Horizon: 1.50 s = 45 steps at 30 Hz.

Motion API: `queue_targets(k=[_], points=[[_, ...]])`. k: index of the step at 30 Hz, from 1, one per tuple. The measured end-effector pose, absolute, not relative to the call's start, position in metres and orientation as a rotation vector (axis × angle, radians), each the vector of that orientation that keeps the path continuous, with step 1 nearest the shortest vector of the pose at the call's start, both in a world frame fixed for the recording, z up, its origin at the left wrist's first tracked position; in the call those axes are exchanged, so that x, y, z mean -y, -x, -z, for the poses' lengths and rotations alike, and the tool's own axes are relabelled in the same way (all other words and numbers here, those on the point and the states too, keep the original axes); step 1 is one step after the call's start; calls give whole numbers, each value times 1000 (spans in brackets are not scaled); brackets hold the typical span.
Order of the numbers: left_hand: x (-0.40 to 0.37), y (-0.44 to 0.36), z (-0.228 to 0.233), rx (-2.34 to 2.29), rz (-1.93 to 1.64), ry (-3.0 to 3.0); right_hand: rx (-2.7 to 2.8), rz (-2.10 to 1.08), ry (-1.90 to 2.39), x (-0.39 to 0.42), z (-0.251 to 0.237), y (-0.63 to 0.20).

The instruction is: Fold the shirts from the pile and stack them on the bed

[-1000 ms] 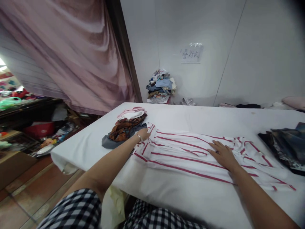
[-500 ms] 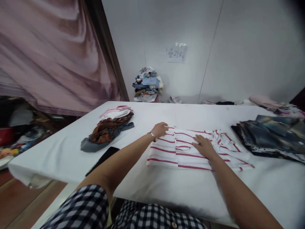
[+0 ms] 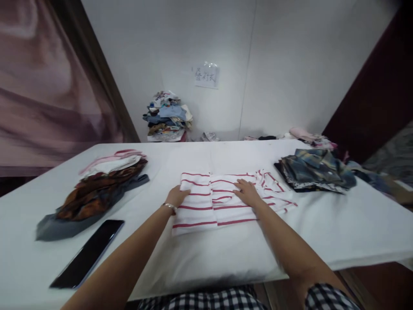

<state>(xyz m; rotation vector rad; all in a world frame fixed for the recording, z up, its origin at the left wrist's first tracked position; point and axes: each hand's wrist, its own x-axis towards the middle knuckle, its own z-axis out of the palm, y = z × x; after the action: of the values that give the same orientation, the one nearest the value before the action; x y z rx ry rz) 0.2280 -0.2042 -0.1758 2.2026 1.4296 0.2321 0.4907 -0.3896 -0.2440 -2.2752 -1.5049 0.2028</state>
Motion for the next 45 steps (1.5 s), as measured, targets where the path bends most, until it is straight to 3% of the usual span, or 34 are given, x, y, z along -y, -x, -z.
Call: queue_targets(k=[6, 12, 18, 25, 28, 37, 45], points=[[174, -174, 161, -1514, -371, -2149, 1595, -370, 2120, 394, 231, -476], [145, -116, 195, -1795, -223, -2083, 1367, -161, 2291, 400, 214, -495], [143, -116, 204, -1816, -92, -2108, 943, -146, 2604, 403, 213, -518], [150, -115, 200, -1743, -136, -2112, 1074, 14, 2743, 403, 218, -506], [154, -114, 200, -1734, -172, -2102, 1189, -21, 2541, 383, 206, -483], [156, -109, 203, -1682, -260, -1967, 1335, -816, 1290, 309, 155, -281], [156, -97, 199, -1531, -370, -1802, 821, -1159, 1543, 275, 195, -245]])
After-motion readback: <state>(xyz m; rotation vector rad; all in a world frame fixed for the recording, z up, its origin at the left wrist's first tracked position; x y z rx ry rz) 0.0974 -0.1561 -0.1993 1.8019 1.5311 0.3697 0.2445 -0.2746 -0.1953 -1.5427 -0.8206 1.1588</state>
